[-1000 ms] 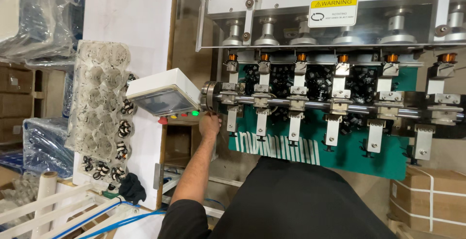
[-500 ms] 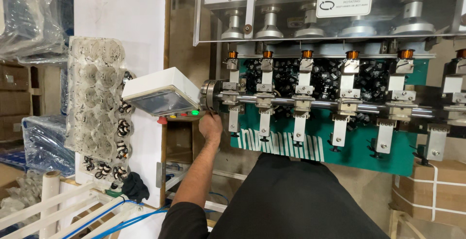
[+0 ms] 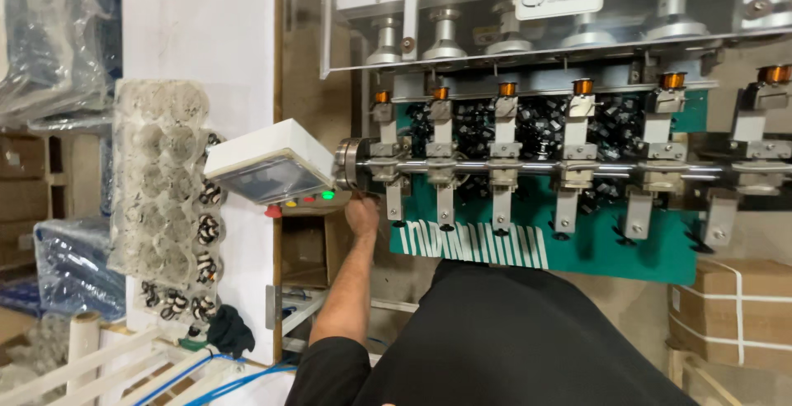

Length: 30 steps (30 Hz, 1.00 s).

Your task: The person stands at an industrial multi-spindle winding machine, adjusts and seats small black spool components into the machine's carriers, and uses scissors to trim material from the parts. They then wipe their hands with a black cloth, set it on the table, and pick up a roll of tape from the shelf.

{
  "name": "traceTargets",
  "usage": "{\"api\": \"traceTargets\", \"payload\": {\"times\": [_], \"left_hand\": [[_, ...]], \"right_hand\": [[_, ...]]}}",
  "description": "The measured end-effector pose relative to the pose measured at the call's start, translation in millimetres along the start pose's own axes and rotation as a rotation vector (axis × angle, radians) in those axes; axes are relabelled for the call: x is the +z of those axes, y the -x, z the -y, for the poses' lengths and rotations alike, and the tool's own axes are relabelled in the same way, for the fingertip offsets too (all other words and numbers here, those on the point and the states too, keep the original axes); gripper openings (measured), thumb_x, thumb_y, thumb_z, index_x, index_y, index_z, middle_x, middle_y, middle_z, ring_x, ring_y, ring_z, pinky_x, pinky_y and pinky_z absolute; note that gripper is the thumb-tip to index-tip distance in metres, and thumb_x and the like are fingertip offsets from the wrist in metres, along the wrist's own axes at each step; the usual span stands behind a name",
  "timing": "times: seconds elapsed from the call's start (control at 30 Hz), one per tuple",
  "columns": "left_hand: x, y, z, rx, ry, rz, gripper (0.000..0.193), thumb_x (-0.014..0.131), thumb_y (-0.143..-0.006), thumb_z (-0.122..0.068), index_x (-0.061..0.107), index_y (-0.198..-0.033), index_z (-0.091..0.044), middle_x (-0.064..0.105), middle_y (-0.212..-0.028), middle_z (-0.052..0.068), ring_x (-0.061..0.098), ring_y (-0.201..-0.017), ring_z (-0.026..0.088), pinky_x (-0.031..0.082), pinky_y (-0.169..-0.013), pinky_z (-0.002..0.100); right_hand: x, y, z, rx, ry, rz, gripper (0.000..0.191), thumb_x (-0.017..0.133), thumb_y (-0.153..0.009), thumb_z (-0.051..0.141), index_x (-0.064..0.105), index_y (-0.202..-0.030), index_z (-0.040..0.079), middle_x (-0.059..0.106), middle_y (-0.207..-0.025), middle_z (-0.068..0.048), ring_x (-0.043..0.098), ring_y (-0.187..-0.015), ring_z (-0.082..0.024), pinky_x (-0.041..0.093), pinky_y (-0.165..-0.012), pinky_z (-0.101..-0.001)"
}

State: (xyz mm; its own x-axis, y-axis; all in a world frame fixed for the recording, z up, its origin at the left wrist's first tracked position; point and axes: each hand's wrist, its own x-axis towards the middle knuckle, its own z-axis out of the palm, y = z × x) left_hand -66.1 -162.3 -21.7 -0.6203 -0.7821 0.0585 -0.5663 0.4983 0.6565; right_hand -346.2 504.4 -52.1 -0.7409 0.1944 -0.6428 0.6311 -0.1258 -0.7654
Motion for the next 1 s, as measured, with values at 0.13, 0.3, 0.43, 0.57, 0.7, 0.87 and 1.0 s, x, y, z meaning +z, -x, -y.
{"api": "traceTargets", "payload": {"times": [0.13,0.3,0.43,0.57,0.7,0.87,1.0], "left_hand": [[5.6,0.5,1.5,-0.252,0.411,-0.04,0.047,0.039,-0.097,-0.046,0.066,-0.096,-0.008,0.071,-0.075,0.008,0.069,-0.068,0.029,0.051,-0.061,0.043],[-2.5,1.9,-2.6,-0.592,1.017,-0.145,0.06,0.033,-0.095,-0.061,0.063,-0.103,-0.01,0.069,-0.081,0.006,0.067,-0.068,0.025,0.048,-0.056,0.038],[-6.5,-0.3,-11.0,-0.647,1.123,-0.136,0.07,0.029,-0.094,-0.073,0.061,-0.108,-0.012,0.068,-0.086,0.004,0.064,-0.068,0.022,0.044,-0.053,0.035],[-8.3,-1.5,-19.1,-0.652,1.085,-0.023,0.083,0.022,-0.09,-0.083,0.061,-0.114,-0.014,0.071,-0.091,0.004,0.064,-0.067,0.02,0.041,-0.048,0.031],[-14.2,1.3,-20.2,-0.646,0.97,-0.05,0.084,0.023,-0.096,-0.08,0.058,-0.116,-0.006,0.07,-0.095,0.01,0.069,-0.07,0.025,0.05,-0.053,0.034],[-20.5,4.8,-18.3,-0.642,0.91,-0.138,0.063,0.033,-0.102,-0.064,0.048,-0.12,-0.006,0.07,-0.102,0.014,0.07,-0.077,0.029,0.058,-0.061,0.04],[-11.2,16.5,-14.4,-0.641,0.947,-0.084,0.071,0.033,-0.105,-0.064,0.049,-0.135,-0.002,0.074,-0.117,0.015,0.072,-0.089,0.025,0.056,-0.075,0.04]], "right_hand": [[-20.0,-2.2,-0.8,-0.031,-0.005,0.004,0.028,0.06,-0.108,0.031,0.05,-0.088,0.014,0.059,-0.086,-0.003,0.059,-0.078,-0.021,0.048,-0.07,-0.0404],[-4.1,-14.7,22.0,-0.071,-0.047,0.039,0.029,0.06,-0.108,0.031,0.049,-0.086,0.015,0.058,-0.084,-0.002,0.058,-0.077,-0.02,0.047,-0.069,-0.0396],[42.0,-28.8,50.0,-0.131,-0.121,0.095,0.03,0.061,-0.108,0.03,0.049,-0.084,0.015,0.058,-0.083,-0.002,0.058,-0.075,-0.02,0.047,-0.068,-0.039],[76.3,-33.7,67.9,-0.179,-0.219,0.138,0.032,0.061,-0.108,0.03,0.048,-0.082,0.016,0.057,-0.081,-0.001,0.057,-0.074,-0.019,0.047,-0.068,-0.0384],[88.7,-29.9,71.9,-0.216,-0.316,0.186,0.033,0.061,-0.108,0.029,0.048,-0.08,0.016,0.057,-0.079,-0.001,0.057,-0.073,-0.018,0.046,-0.067,-0.0378],[91.3,-24.8,70.5,-0.301,-0.384,0.149,0.033,0.064,-0.109,0.033,0.051,-0.082,0.016,0.057,-0.08,0.0,0.057,-0.072,-0.016,0.047,-0.067,-0.0363],[86.1,-14.3,52.1,-0.269,-0.228,0.116,0.052,0.045,-0.109,0.06,0.068,-0.098,0.015,0.068,-0.086,0.002,0.066,-0.074,-0.011,0.056,-0.07,-0.0313]]}}
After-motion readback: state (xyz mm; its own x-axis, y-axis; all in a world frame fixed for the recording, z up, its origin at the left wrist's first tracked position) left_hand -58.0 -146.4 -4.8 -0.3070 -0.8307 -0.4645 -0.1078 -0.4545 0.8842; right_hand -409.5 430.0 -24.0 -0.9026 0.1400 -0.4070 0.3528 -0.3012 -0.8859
